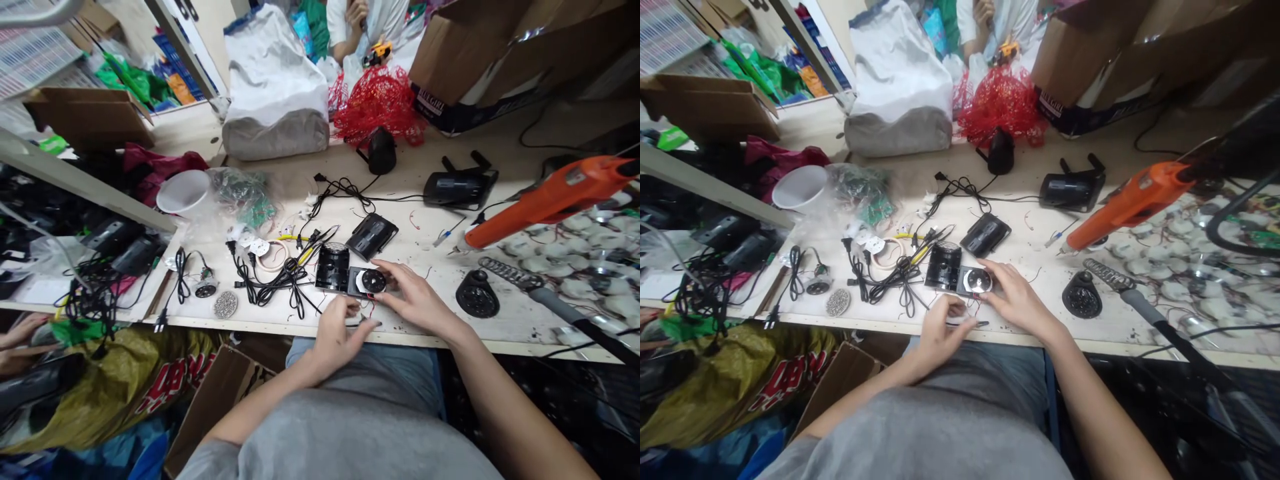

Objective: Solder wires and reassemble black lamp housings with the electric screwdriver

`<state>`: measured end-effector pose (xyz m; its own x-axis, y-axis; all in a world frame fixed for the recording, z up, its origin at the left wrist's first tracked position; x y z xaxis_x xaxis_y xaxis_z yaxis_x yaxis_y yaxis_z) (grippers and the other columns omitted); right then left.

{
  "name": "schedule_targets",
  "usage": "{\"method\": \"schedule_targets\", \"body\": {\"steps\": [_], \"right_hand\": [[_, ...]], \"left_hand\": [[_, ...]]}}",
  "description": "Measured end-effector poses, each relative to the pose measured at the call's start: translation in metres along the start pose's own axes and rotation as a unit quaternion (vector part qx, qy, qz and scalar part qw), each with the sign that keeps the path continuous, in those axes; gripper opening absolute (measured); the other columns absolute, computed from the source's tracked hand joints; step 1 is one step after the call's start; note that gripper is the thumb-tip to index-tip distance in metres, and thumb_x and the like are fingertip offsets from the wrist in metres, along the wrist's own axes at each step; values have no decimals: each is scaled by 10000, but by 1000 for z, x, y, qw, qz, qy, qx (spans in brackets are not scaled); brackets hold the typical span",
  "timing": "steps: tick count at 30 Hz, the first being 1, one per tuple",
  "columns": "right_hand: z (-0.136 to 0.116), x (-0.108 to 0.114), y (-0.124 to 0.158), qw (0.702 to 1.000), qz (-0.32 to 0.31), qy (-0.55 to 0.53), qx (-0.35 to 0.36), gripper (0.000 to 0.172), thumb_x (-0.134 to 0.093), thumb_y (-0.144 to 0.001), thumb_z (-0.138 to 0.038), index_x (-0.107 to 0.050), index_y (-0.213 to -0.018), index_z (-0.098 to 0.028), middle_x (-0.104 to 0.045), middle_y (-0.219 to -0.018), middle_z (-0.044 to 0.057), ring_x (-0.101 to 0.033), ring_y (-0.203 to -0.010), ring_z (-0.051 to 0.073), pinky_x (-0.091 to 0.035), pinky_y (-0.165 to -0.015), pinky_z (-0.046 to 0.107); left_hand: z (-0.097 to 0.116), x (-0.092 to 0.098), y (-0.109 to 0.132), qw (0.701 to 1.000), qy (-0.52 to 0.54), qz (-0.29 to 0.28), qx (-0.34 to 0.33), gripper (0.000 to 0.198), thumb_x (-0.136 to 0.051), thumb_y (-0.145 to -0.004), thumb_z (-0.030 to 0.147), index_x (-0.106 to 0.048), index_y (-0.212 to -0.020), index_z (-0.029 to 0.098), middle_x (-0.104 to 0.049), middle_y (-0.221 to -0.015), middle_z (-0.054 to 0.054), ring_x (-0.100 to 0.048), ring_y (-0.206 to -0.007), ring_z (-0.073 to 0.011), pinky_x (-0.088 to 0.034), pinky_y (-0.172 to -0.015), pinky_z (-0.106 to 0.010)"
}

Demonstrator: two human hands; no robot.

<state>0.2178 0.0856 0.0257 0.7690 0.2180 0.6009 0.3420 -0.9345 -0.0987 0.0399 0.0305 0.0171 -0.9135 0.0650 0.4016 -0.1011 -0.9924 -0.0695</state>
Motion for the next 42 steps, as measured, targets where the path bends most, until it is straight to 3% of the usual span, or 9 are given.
{"method": "schedule_targets", "body": {"steps": [3,7,11,16,19,25,30,36,42], "right_hand": [[-5,2,3,999,7,-42,-23,583,-674,-860,-357,-502,-1410,-265,-703,-1189,100,-681,-1027,266,-568,-914,446],[-13,-8,4,988,-14,-146,-37,588,-691,-866,-433,-456,-1380,-269,-720,-1175,105,-704,-928,226,-600,-845,407],[-22,-17,2,978,53,-202,-7,525,-705,-869,-489,-459,-1271,-258,-729,-1151,105,-717,-840,193,-632,-765,370],[-54,-10,6,968,194,21,158,108,-643,-935,-216,-628,-1041,-225,-737,-970,79,-734,-855,196,-635,-788,333],[-67,-13,8,941,201,145,232,138,-620,-933,-135,-680,-1027,-216,-761,-924,74,-743,-867,187,-623,-812,289],[-27,-8,0,956,287,-37,47,32,-708,-872,-251,-690,-851,-234,-777,-863,59,-753,-817,204,-624,-765,322],[-7,-24,-13,950,279,-136,-32,150,-588,-931,-369,-558,-882,-231,-722,-793,28,-725,-693,185,-617,-629,322],[-14,-52,-18,968,177,-163,-70,190,-581,-902,-427,-532,-893,-243,-708,-735,6,-690,-610,166,-563,-570,282],[2,-36,-3,965,187,-148,-105,241,-619,-881,-463,-515,-896,-246,-690,-689,2,-687,-602,181,-530,-547,280]], "left_hand": [[-4,19,-14,995,77,53,34,227,-682,-874,345,-610,-1034,201,-692,-922,-57,-661,-831,-181,-536,-784,-315],[-3,18,-29,982,182,-41,23,561,-782,-747,258,-579,-1267,202,-672,-1251,-104,-677,-1007,-200,-564,-875,-339],[-10,20,-39,966,250,-24,60,451,-793,-721,238,-646,-1142,176,-726,-1029,-67,-684,-863,-155,-570,-815,-296],[-21,24,-48,940,321,32,110,525,-852,-645,252,-624,-1110,172,-715,-936,-42,-662,-779,-127,-551,-723,-250],[-23,22,-47,941,315,39,118,512,-850,-667,293,-607,-1101,169,-702,-910,-37,-646,-728,-114,-534,-689,-243],[-8,46,-33,993,10,120,-22,282,-638,-882,304,-612,-1138,189,-683,-1057,-101,-644,-946,-216,-531,-841,-383],[-1,43,-27,936,-335,67,-88,379,-754,-805,377,-652,-1119,191,-565,-1301,-168,-565,-1100,-333,-478,-867,-465],[-15,35,-36,921,-383,42,-53,527,-783,-752,598,-636,-978,145,-586,-1196,-184,-574,-1060,-329,-456,-917,-461],[-24,40,-34,920,-380,50,-78,613,-737,-706,741,-588,-874,171,-600,-902,-89,-578,-904,-287,-440,-864,-429]]}}
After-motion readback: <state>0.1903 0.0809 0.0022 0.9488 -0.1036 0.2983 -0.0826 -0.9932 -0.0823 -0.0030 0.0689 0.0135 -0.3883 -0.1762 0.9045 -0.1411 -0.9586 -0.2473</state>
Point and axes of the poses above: each hand's wrist, its own y-axis away from the middle knuckle, its own x-axis out of the back of the hand, z = x × y, the point moved 6 cm from there along -y, towards the middle knuckle
